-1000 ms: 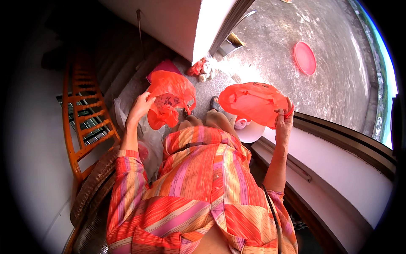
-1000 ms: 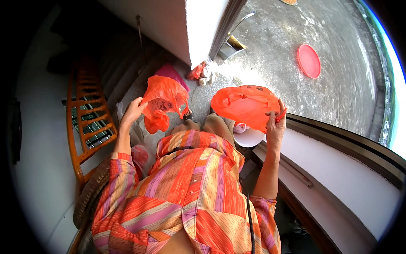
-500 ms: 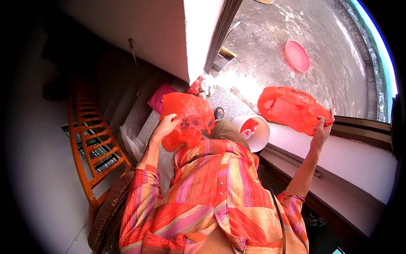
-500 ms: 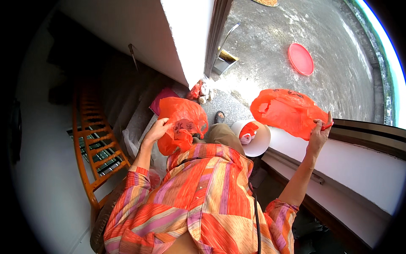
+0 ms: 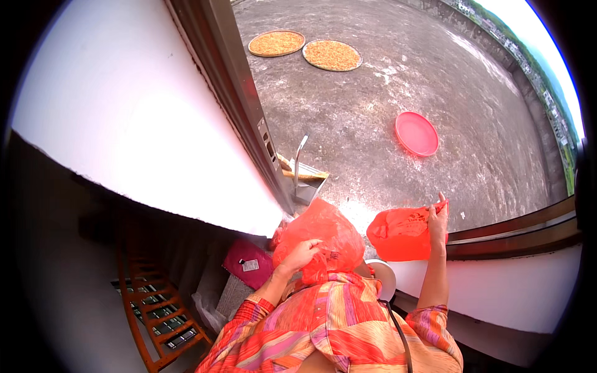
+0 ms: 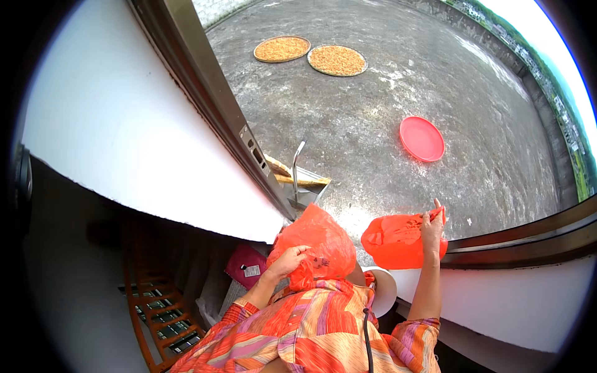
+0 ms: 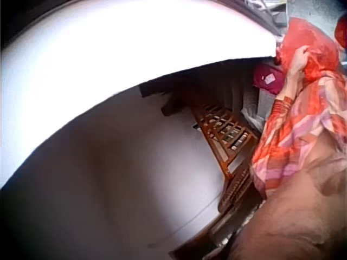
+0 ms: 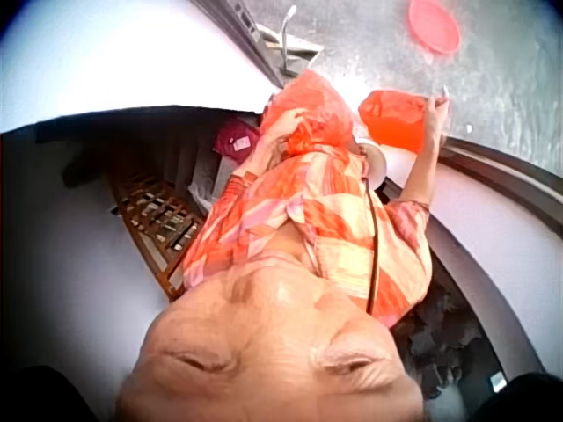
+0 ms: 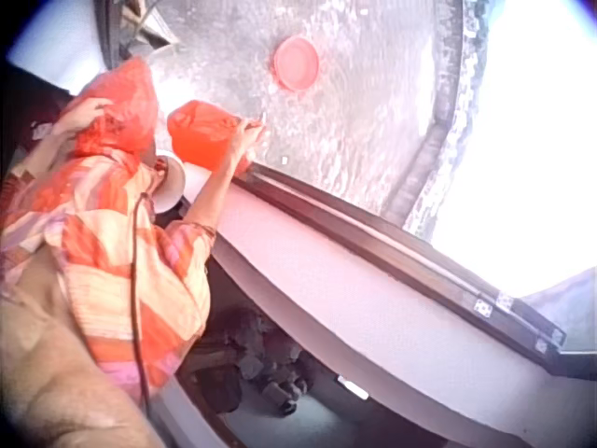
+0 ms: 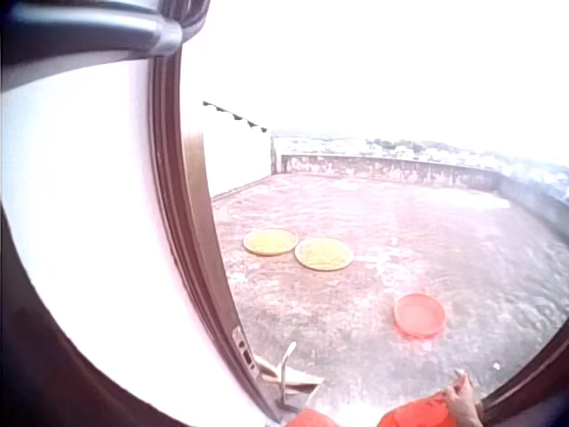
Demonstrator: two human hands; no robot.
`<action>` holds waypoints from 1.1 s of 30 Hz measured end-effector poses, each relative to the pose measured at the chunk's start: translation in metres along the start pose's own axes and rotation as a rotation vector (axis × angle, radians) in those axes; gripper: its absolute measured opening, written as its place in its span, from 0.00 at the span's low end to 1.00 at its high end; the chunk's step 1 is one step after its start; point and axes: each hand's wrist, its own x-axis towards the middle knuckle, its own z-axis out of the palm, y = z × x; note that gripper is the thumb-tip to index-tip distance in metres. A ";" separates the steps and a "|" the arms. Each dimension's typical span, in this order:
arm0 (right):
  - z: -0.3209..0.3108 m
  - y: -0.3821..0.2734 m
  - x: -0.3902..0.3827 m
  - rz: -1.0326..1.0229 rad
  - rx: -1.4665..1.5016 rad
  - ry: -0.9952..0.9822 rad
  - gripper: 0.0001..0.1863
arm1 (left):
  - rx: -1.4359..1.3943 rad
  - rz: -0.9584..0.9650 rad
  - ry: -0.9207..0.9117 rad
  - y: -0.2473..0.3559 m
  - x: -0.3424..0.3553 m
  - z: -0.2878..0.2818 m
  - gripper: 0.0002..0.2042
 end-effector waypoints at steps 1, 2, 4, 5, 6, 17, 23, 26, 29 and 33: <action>-0.005 0.002 0.014 0.035 -0.008 -0.014 0.26 | 0.044 0.018 0.049 0.004 0.021 0.004 0.17; -0.010 0.003 0.030 0.063 0.009 -0.042 0.26 | 0.086 0.036 0.097 0.008 0.044 0.008 0.17; -0.024 0.001 0.062 0.115 0.031 -0.091 0.25 | -0.013 0.008 0.099 0.022 0.089 0.009 0.16; -0.029 0.003 0.076 0.144 0.058 -0.091 0.23 | -0.065 0.000 0.100 0.029 0.113 0.006 0.16; -0.032 0.004 0.092 0.165 0.069 -0.094 0.23 | -0.158 0.005 0.094 0.037 0.137 0.003 0.15; -0.042 0.031 0.198 0.240 0.196 -0.157 0.15 | -0.048 0.114 0.180 0.193 0.342 -0.007 0.13; -0.044 0.070 0.280 0.347 0.277 -0.034 0.15 | -0.076 0.039 0.287 0.198 0.464 -0.051 0.13; -0.047 0.098 0.339 0.392 0.318 0.045 0.16 | -0.008 -0.033 0.366 0.199 0.525 -0.074 0.13; -0.050 0.119 0.412 0.490 0.349 0.141 0.16 | 0.009 -0.088 0.503 0.223 0.591 -0.102 0.12; -0.037 0.096 0.480 0.466 0.386 0.159 0.17 | -0.002 -0.096 0.581 0.197 0.653 -0.146 0.12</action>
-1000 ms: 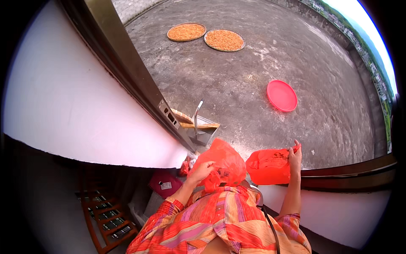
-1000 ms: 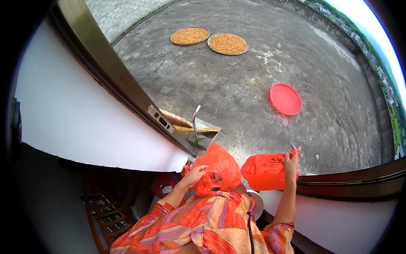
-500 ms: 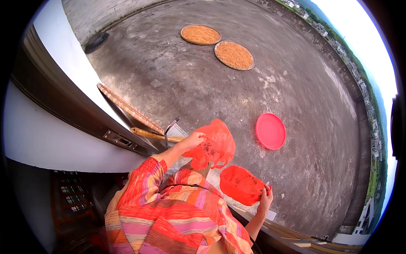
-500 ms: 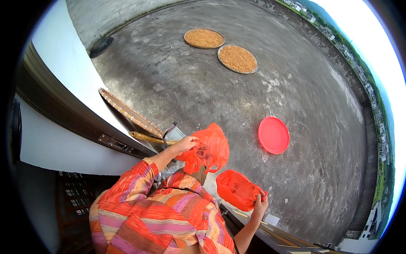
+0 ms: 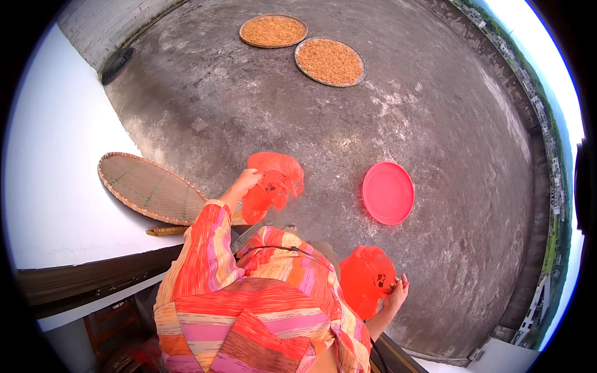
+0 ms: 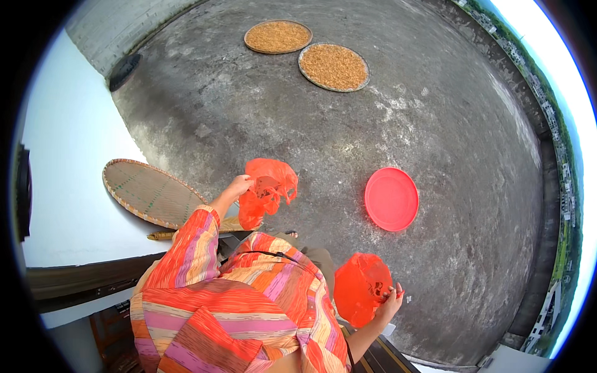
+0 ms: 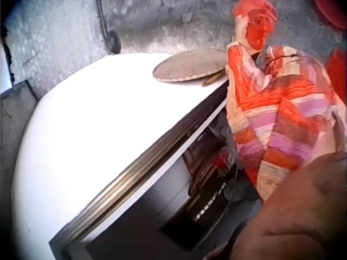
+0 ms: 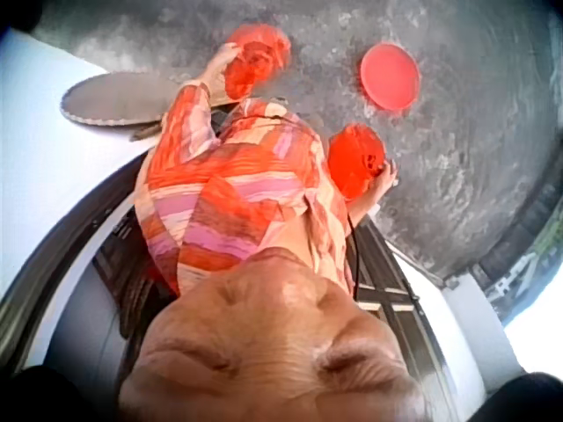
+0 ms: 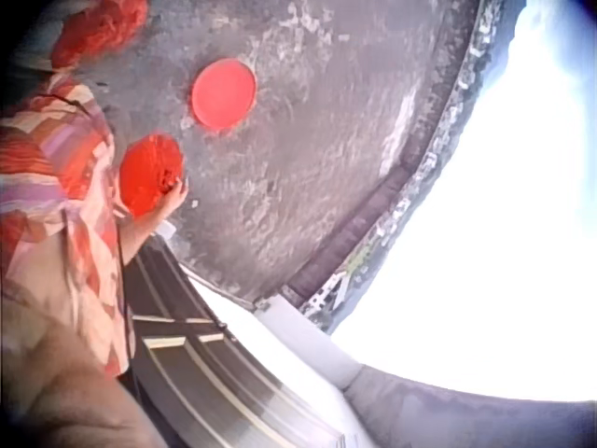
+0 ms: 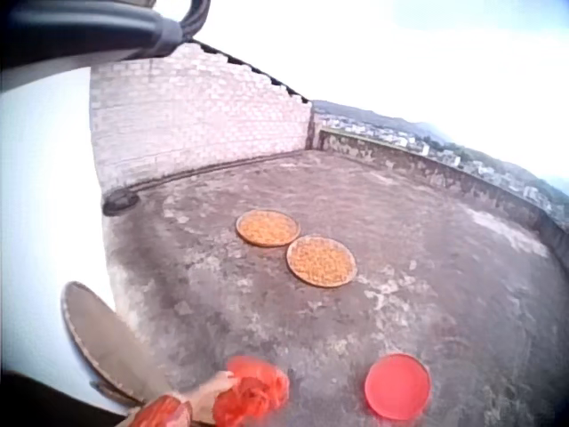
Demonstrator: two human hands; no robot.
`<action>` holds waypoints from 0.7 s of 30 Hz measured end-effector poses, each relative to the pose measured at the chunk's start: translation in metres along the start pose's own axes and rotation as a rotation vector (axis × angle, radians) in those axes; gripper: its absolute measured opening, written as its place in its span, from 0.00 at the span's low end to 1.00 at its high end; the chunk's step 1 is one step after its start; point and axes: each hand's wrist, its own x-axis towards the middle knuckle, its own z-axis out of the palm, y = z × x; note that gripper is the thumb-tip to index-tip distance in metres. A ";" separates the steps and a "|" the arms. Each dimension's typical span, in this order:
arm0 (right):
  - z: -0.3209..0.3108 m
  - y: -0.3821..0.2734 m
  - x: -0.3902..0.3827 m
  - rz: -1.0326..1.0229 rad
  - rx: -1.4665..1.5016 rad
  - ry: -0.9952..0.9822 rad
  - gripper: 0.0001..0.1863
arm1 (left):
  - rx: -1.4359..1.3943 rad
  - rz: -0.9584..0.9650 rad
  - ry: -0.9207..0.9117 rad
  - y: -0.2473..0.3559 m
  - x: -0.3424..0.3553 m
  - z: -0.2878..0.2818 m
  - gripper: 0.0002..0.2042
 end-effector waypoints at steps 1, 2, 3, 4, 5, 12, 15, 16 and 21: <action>0.013 -0.009 0.022 -0.005 0.004 0.002 0.17 | -0.004 0.011 0.034 0.018 0.020 0.008 0.12; 0.024 -0.016 0.043 -0.010 0.007 0.001 0.17 | 0.059 -0.003 0.078 0.030 0.031 0.013 0.13; 0.031 -0.021 0.068 0.036 0.002 0.006 0.17 | 0.112 -0.008 0.113 0.053 0.035 0.028 0.13; 0.035 -0.021 0.090 0.093 -0.011 -0.002 0.17 | 0.166 -0.025 0.163 0.067 0.038 0.037 0.13; 0.040 -0.023 0.114 0.148 -0.025 -0.013 0.17 | 0.099 -0.026 0.199 0.075 0.059 0.046 0.13; 0.172 -0.083 0.292 0.211 -0.196 -0.221 0.17 | -0.182 -0.267 0.393 0.058 0.113 0.043 0.12; 0.234 -0.120 0.370 0.201 -0.256 -0.321 0.16 | -0.276 -0.339 0.504 0.084 0.128 0.060 0.11; 0.252 -0.131 0.387 0.217 -0.279 -0.361 0.16 | -0.297 -0.337 0.529 0.090 0.131 0.062 0.11; 0.385 -0.207 0.463 0.183 -0.346 -0.539 0.14 | -0.411 -0.251 0.693 0.121 0.153 0.070 0.11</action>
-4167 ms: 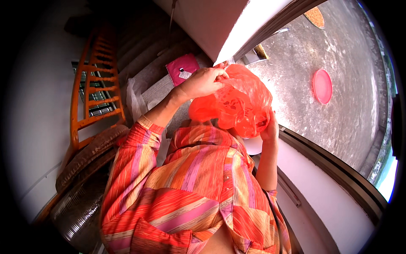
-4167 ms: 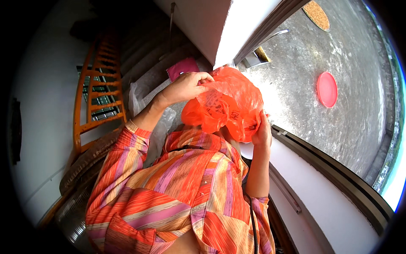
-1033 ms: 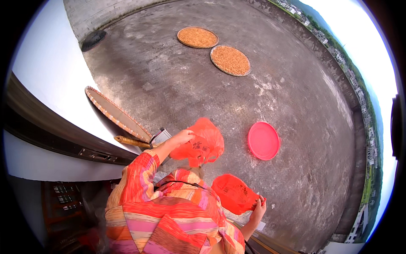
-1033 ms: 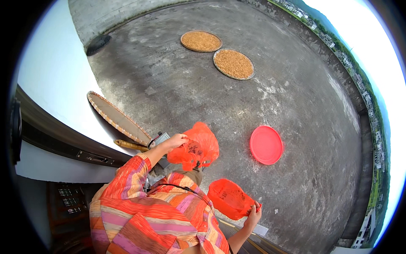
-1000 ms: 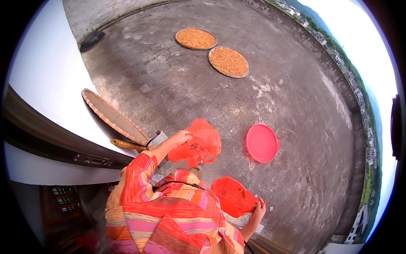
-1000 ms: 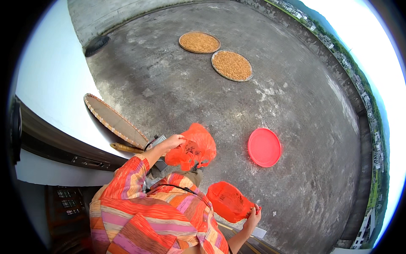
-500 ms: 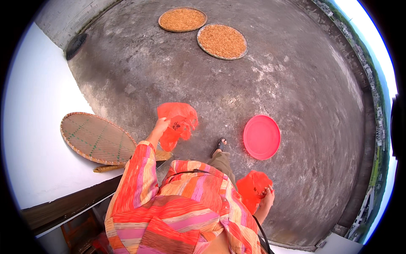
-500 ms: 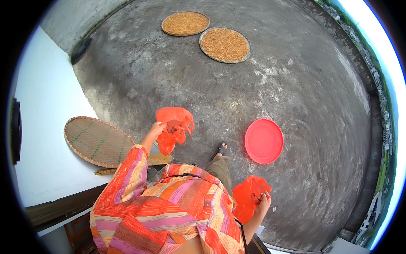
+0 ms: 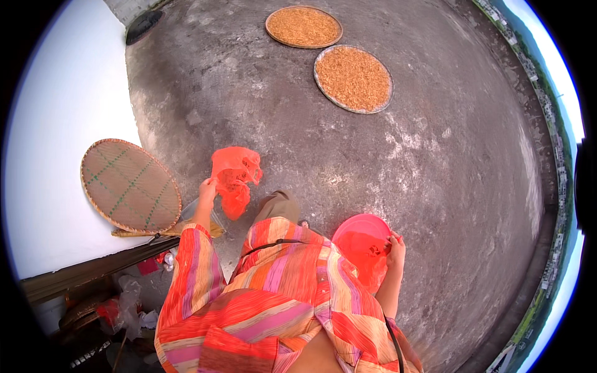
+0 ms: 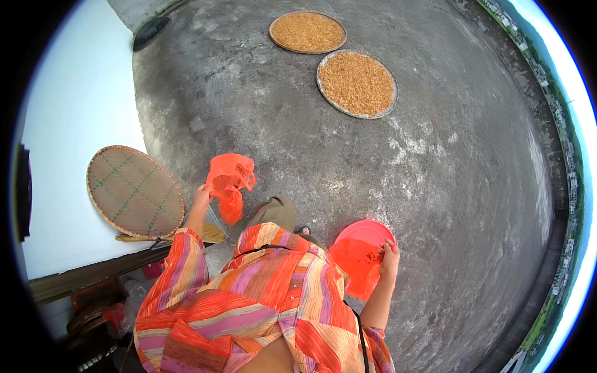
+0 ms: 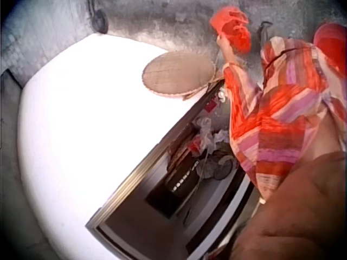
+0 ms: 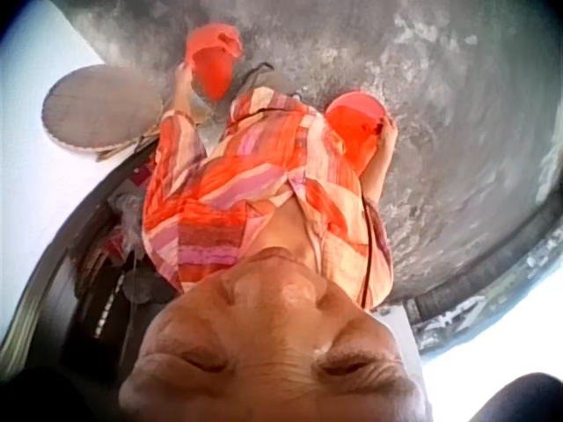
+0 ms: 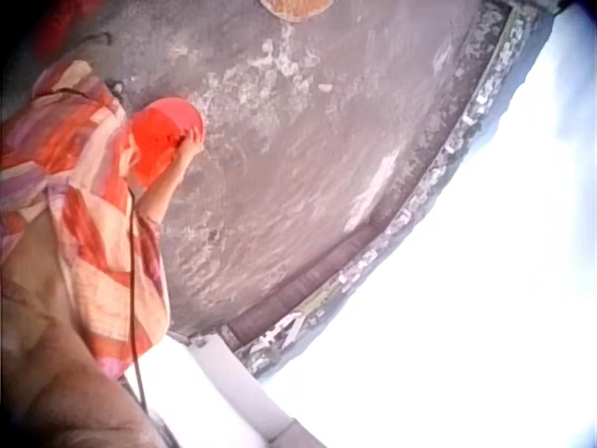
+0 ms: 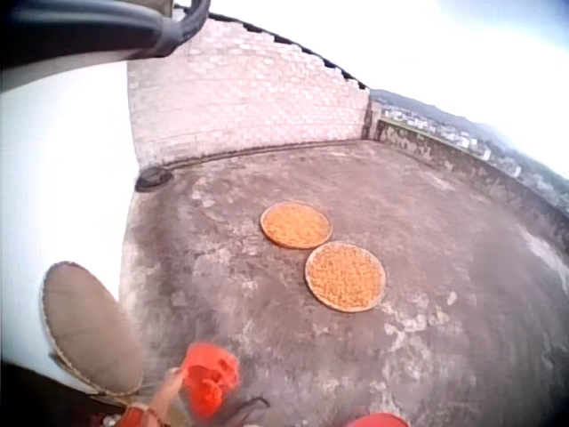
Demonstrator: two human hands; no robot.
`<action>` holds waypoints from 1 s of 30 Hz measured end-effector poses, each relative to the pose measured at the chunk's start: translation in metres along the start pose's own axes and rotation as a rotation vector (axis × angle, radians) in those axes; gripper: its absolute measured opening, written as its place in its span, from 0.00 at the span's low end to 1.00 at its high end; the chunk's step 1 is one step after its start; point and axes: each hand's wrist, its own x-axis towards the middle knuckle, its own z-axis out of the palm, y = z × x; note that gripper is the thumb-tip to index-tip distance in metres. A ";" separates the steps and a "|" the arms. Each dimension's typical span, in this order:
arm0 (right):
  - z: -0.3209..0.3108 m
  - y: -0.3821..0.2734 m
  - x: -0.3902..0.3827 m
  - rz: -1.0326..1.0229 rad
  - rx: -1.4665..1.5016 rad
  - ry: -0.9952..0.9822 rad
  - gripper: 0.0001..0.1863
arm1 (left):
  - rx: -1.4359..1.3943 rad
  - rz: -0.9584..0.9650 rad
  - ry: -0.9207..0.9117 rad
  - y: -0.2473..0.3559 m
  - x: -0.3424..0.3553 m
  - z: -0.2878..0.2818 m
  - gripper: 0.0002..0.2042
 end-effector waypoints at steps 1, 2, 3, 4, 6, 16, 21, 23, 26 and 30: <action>0.009 -0.017 0.019 -0.023 0.005 -0.030 0.14 | -0.002 -0.016 0.024 0.001 0.008 0.007 0.11; 0.019 -0.035 0.038 -0.046 0.012 -0.056 0.14 | -0.004 -0.031 0.044 0.004 0.017 0.018 0.11; 0.028 -0.047 0.054 -0.056 0.004 -0.071 0.14 | 0.002 -0.050 0.061 0.004 0.028 0.027 0.11; 0.041 -0.060 0.069 -0.063 -0.004 -0.090 0.14 | -0.010 -0.067 0.059 0.004 0.041 0.033 0.11; 0.064 -0.084 0.098 -0.065 -0.008 -0.078 0.15 | -0.036 -0.103 0.049 0.006 0.071 0.050 0.11; 0.165 -0.223 0.207 -0.010 0.049 0.097 0.15 | -0.173 -0.096 0.193 0.134 0.236 0.167 0.07; 0.237 -0.272 0.278 0.021 0.104 0.049 0.16 | 0.220 0.076 0.239 0.191 0.358 0.168 0.12; 0.266 -0.284 0.308 0.090 0.126 0.074 0.16 | 0.344 0.164 0.293 0.230 0.392 0.185 0.14; 0.304 -0.305 0.364 0.145 0.155 0.087 0.17 | 0.410 0.229 0.330 0.305 0.426 0.244 0.15; 0.358 -0.327 0.465 0.132 0.188 0.132 0.15 | 0.439 0.344 0.395 0.385 0.482 0.279 0.16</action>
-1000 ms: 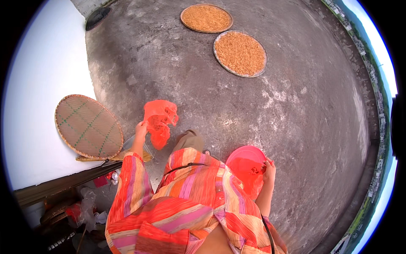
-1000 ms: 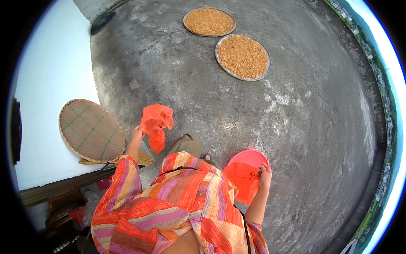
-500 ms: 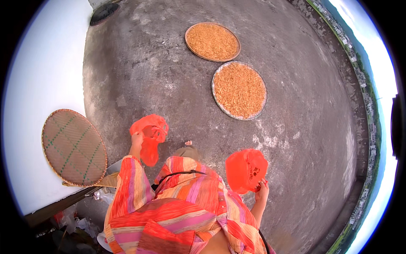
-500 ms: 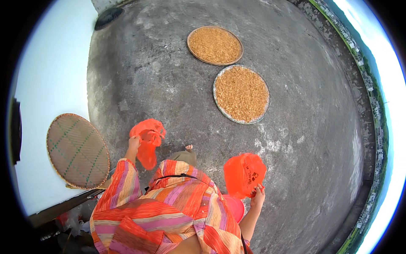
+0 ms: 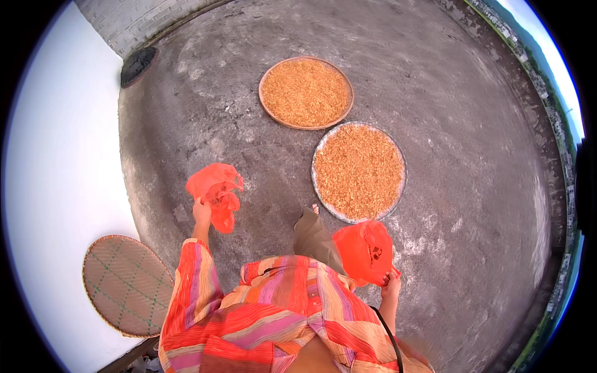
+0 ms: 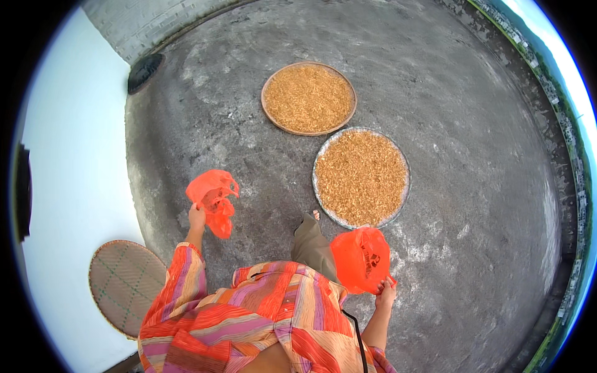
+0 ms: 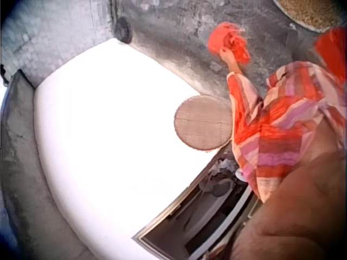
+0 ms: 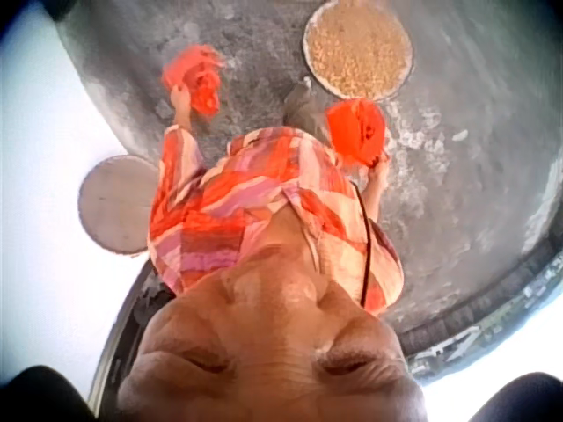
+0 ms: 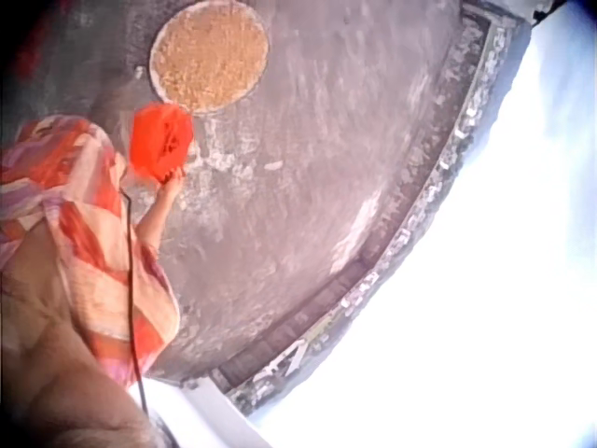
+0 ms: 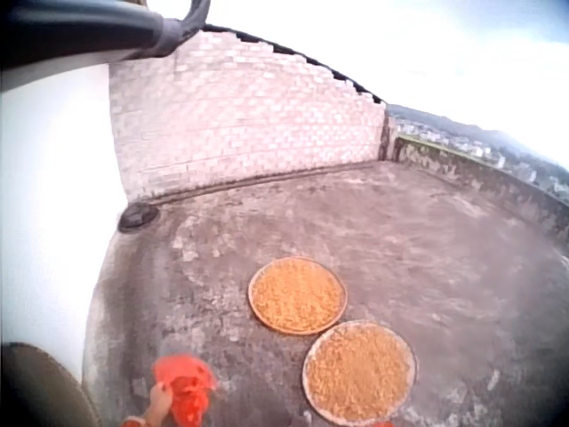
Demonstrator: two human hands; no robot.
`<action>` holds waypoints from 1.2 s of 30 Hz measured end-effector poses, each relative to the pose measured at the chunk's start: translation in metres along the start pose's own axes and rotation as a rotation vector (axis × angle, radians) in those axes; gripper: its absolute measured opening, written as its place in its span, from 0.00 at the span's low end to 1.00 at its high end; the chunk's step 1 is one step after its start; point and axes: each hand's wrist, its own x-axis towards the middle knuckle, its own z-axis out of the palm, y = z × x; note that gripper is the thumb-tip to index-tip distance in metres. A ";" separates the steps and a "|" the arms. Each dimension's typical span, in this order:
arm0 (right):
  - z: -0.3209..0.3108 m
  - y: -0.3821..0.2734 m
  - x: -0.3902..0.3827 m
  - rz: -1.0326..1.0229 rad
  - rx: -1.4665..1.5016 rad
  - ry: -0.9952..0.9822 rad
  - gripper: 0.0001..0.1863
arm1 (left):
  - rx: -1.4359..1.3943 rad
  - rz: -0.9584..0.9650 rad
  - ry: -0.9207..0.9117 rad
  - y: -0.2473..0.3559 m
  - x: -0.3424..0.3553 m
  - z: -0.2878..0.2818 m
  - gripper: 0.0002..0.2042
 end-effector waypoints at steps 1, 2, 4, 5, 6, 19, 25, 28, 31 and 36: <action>0.012 -0.004 0.030 0.034 -0.115 0.004 0.15 | 0.013 0.000 0.034 0.013 0.015 0.016 0.16; 0.016 -0.004 0.053 0.066 -0.225 0.015 0.15 | 0.026 0.005 0.060 0.020 0.030 0.033 0.16; 0.024 0.009 0.071 0.157 -0.351 0.061 0.15 | 0.085 0.024 0.079 0.039 0.072 0.053 0.17; 0.029 0.014 0.078 0.199 -0.367 0.083 0.15 | 0.114 0.036 0.085 0.051 0.096 0.067 0.17; 0.027 0.013 0.081 0.236 -0.390 0.110 0.14 | 0.138 0.042 0.087 0.065 0.112 0.083 0.17; 0.027 0.130 0.095 0.545 -0.240 0.543 0.15 | 0.742 0.320 -0.236 0.135 0.333 0.352 0.23; 0.075 0.272 0.162 0.597 -0.299 0.571 0.11 | 0.965 0.229 -0.525 0.096 0.353 0.530 0.29; 0.107 0.321 0.204 0.599 -0.391 0.367 0.08 | 0.947 0.314 -0.626 0.074 0.360 0.612 0.30; 0.151 0.340 0.255 0.590 -0.414 0.321 0.09 | 0.931 0.409 -0.713 0.035 0.376 0.668 0.29; 0.207 0.350 0.352 0.416 -0.451 0.259 0.09 | 0.895 0.657 -0.717 0.042 0.386 0.750 0.23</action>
